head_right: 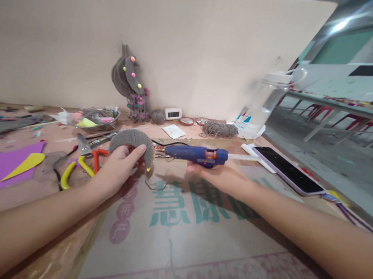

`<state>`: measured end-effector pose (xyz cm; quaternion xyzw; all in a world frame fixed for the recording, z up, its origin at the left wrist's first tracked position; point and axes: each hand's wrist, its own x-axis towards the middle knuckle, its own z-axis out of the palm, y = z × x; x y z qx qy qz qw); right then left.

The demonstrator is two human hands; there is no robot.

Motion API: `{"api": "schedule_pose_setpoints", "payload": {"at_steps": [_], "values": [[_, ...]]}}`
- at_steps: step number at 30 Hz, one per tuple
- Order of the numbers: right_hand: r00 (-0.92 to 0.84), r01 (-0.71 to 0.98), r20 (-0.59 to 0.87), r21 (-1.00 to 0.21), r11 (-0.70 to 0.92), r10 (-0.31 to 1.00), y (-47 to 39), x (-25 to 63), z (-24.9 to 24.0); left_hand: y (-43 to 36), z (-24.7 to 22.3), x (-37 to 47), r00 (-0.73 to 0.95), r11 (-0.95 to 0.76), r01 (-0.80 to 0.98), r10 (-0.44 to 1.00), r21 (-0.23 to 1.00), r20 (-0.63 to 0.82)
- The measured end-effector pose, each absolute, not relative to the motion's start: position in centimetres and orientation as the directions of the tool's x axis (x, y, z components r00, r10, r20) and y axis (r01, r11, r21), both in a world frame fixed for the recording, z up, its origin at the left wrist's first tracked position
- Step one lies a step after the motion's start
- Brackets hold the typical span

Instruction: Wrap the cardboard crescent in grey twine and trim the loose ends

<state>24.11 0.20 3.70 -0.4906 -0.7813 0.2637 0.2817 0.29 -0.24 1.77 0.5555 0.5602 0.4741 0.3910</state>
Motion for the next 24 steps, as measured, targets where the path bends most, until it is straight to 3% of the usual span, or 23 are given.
{"api": "schedule_pose_setpoints", "payload": {"at_steps": [4,11,24], "values": [[-0.455,0.52,0.138,-0.761,0.388,0.88,-0.9,23.3,3.3,-0.1,1.5,0.2,-0.086,-0.089,0.272,0.989,0.958,0.117],[-0.433,0.498,0.051,-0.818,0.286,0.9,-1.1,22.4,3.2,-0.3,1.9,0.3,-0.094,-0.077,0.303,0.989,0.95,0.111],[-0.438,0.533,0.084,-0.778,0.333,0.895,-1.0,22.4,2.7,0.1,1.4,0.1,-0.063,-0.13,0.279,0.986,0.951,0.153]]}}
